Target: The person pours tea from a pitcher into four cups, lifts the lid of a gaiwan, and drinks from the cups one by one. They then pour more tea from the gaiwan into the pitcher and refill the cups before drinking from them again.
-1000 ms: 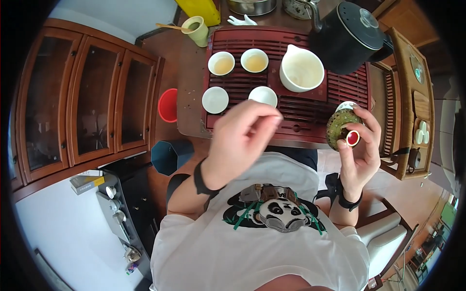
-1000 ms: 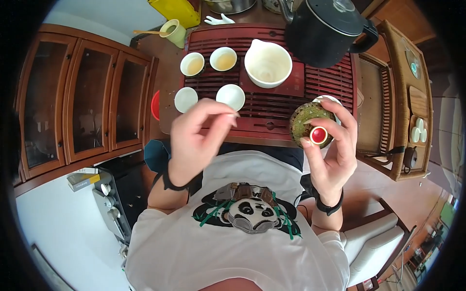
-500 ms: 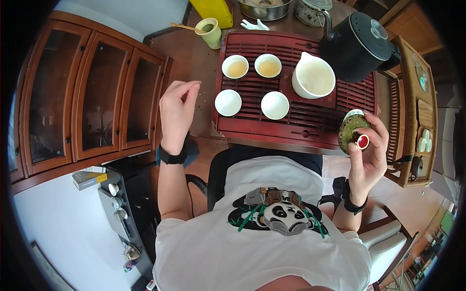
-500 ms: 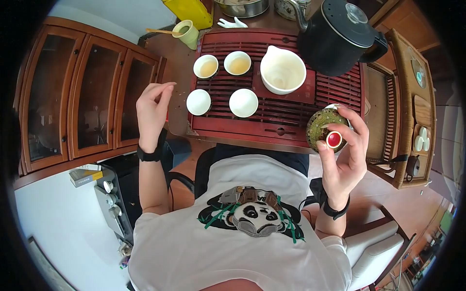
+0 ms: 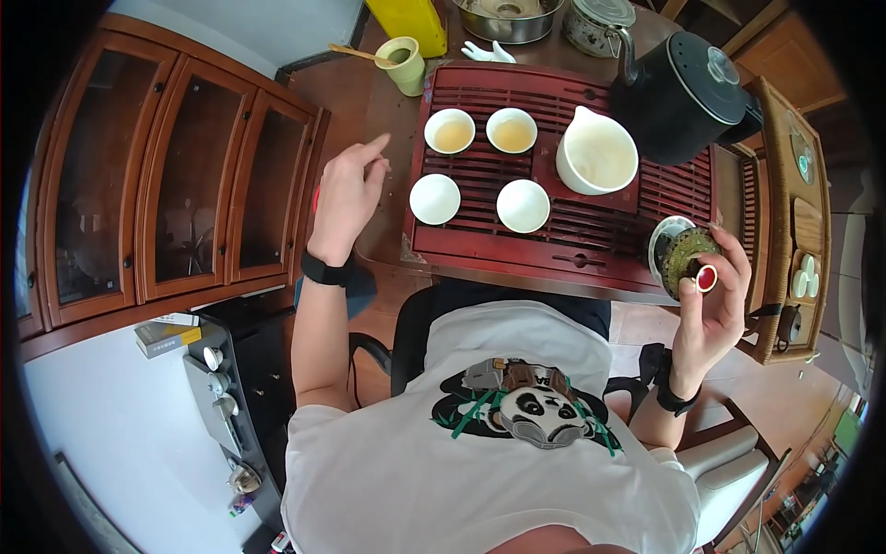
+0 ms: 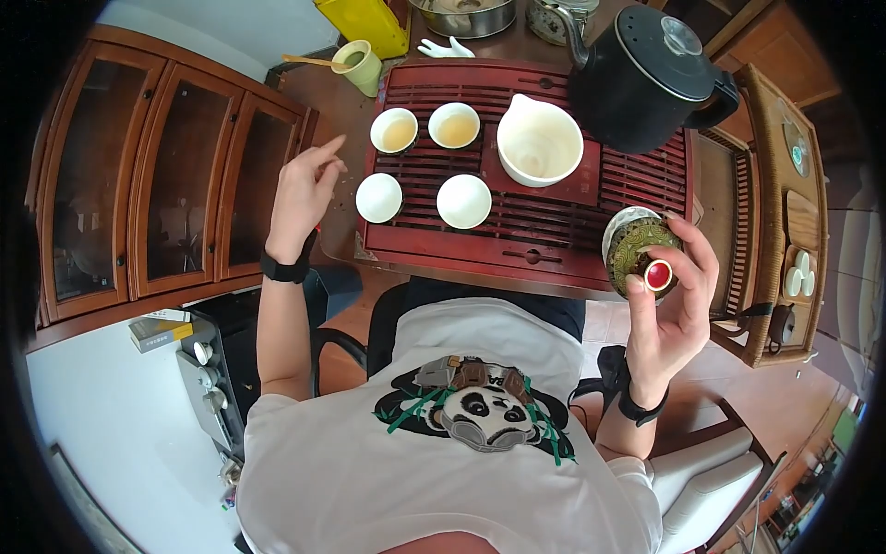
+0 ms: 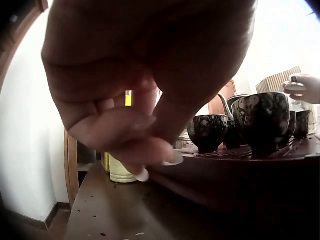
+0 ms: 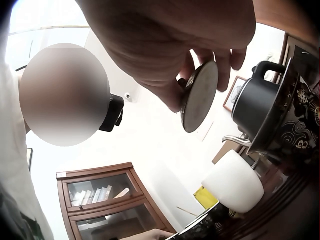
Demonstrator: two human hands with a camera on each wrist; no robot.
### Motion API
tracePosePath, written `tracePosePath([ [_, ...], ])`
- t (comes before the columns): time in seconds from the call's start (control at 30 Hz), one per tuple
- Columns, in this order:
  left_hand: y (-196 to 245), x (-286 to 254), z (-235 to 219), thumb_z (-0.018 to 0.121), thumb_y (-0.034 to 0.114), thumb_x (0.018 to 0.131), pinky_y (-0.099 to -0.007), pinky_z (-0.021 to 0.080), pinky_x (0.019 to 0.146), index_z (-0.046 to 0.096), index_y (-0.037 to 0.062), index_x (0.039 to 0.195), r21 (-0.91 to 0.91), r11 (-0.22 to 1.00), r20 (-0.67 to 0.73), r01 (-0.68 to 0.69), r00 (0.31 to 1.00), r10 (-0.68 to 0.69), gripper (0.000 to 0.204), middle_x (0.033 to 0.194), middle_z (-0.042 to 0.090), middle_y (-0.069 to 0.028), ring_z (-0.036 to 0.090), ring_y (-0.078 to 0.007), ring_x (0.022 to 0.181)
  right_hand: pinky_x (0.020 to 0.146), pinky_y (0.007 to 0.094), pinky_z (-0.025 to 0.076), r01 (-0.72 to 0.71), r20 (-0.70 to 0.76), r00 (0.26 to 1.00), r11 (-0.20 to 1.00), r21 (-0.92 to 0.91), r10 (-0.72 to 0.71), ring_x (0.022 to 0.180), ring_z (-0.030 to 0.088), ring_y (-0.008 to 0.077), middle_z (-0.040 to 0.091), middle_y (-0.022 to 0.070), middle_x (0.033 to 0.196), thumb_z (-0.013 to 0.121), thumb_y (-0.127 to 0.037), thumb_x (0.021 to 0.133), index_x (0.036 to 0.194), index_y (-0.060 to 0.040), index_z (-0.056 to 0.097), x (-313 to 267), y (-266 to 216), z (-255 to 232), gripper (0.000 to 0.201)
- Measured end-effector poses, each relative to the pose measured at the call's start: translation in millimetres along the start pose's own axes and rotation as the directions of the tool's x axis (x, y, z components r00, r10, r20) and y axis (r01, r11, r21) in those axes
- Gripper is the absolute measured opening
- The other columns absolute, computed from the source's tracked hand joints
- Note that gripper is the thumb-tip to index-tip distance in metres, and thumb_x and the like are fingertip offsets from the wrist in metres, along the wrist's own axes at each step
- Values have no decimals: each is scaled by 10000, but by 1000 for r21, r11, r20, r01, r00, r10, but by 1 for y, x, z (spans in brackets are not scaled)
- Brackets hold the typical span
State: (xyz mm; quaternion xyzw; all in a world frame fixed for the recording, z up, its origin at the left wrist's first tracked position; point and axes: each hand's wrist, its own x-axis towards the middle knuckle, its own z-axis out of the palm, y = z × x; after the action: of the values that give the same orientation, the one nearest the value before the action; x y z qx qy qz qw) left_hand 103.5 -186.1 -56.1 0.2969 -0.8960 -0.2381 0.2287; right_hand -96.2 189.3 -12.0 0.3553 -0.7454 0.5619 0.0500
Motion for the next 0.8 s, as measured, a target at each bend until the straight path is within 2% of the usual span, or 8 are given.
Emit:
tracePosePath([
  [0.07, 1, 3, -3, 681, 46, 908, -361, 544, 691, 761, -2, 1079, -97, 986, 92, 135, 988, -126, 195, 726, 697, -107, 691, -261, 682, 1114, 432, 399, 3, 3, 1000, 1000, -10, -3, 1279, 548, 303, 573, 202, 1373, 760, -63, 850, 1126, -8, 676, 0, 2, -1, 294],
  [0.2, 19, 13, -7, 725, 107, 912, -324, 540, 652, 759, -14, 1001, -112, 963, 101, 243, 967, -233, 154, 733, 719, -106, 694, -191, 658, 1115, 434, 397, 10, 2, 1000, 1000, -21, -10, 1283, 545, 303, 570, 204, 1377, 762, -67, 852, 1129, -8, 673, 0, 3, -1, 297],
  [0.27, 24, 17, -6, 769, 148, 903, -232, 471, 575, 732, -1, 866, -94, 968, 81, 232, 971, -225, 158, 692, 676, -18, 591, -68, 604, 1116, 435, 396, 10, 1, 1000, 1000, -22, -10, 1284, 544, 303, 570, 204, 1377, 761, -66, 853, 1130, -8, 673, 0, 3, -1, 297],
  [0.37, 17, 22, -2, 808, 175, 866, -280, 510, 601, 707, -3, 867, -69, 981, 72, 179, 982, -174, 205, 684, 676, -68, 625, -125, 611, 1117, 434, 394, 4, -4, 1000, 1000, -23, -4, 1287, 541, 302, 570, 202, 1378, 761, -65, 852, 1132, -11, 673, 0, 3, -2, 298],
  [0.5, 22, 24, -1, 813, 153, 858, -282, 514, 608, 690, 13, 925, 35, 982, 106, 185, 977, -188, 198, 692, 651, -52, 609, -123, 617, 1115, 433, 394, 2, -3, 1000, 999, -45, -2, 1285, 543, 301, 577, 195, 1374, 761, -65, 848, 1133, -18, 675, 0, 4, -3, 301],
  [0.57, 18, 22, 5, 796, 119, 868, -279, 517, 617, 684, 27, 1017, -167, 982, 61, 82, 995, -73, 207, 706, 639, -45, 606, -118, 630, 1114, 433, 395, 1, -6, 1000, 999, -36, -1, 1282, 545, 300, 580, 194, 1370, 761, -67, 846, 1131, -19, 676, 0, 4, -2, 301],
  [0.67, 17, 25, 8, 766, 98, 892, -277, 519, 626, 702, 25, 999, -306, 947, 51, 101, 995, -90, 144, 703, 644, -45, 604, -116, 624, 1111, 433, 398, -1, -8, 1000, 999, -33, 0, 1278, 547, 300, 585, 192, 1365, 762, -69, 844, 1128, -20, 677, 0, 5, -2, 300],
  [0.8, 17, 29, 7, 741, 86, 911, -280, 519, 626, 712, 5, 966, -271, 957, 92, 108, 992, -86, 103, 704, 652, -47, 612, -114, 626, 1110, 434, 399, -8, -13, 1000, 1000, -27, 8, 1278, 547, 300, 585, 192, 1365, 762, -72, 845, 1124, -20, 677, 0, 5, -1, 297],
])
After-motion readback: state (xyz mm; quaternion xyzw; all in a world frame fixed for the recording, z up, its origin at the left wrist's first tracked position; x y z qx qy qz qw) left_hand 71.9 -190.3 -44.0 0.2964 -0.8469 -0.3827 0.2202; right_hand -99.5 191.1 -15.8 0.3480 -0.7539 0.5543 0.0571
